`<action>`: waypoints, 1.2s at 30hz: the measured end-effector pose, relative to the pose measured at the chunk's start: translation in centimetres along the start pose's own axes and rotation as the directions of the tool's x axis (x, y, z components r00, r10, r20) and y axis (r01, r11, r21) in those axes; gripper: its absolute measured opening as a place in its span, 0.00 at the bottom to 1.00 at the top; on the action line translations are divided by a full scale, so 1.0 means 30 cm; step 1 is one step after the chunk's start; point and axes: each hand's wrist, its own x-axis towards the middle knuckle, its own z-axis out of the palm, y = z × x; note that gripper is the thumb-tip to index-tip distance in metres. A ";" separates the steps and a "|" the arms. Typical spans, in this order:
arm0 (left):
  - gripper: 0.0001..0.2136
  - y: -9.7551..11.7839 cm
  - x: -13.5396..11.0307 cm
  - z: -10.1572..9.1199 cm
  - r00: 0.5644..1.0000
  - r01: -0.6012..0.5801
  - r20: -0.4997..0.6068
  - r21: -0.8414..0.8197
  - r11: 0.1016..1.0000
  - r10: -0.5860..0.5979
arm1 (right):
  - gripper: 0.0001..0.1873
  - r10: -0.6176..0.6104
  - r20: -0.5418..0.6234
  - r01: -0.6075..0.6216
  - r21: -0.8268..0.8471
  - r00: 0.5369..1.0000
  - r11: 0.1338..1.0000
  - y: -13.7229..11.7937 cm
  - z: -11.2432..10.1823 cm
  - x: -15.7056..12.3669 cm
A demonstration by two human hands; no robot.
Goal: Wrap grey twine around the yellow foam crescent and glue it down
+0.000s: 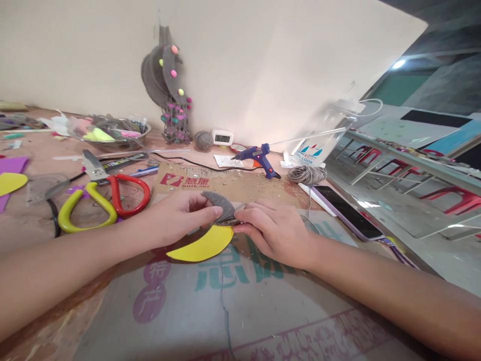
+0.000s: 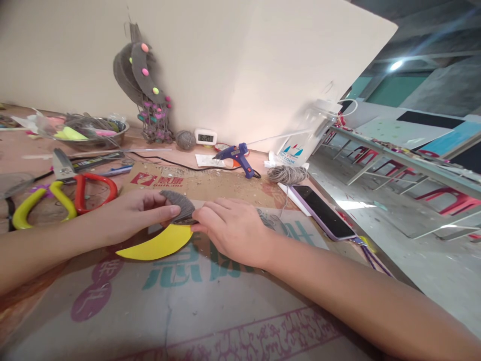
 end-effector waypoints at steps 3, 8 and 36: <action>0.14 0.003 -0.002 0.000 1.000 -0.013 -0.010 0.001 1.000 0.013 | 0.08 0.033 -0.010 -0.033 0.025 0.999 0.999 0.000 0.000 -0.001; 0.14 0.004 -0.001 0.001 1.000 -0.022 -0.021 0.015 1.000 0.022 | 0.11 0.109 -0.077 -0.106 0.044 0.991 0.993 0.002 -0.003 -0.003; 0.16 -0.012 0.004 -0.002 0.998 -0.026 -0.066 -0.066 0.997 0.022 | 0.14 0.514 0.334 -0.595 0.621 0.790 0.510 -0.005 0.006 0.025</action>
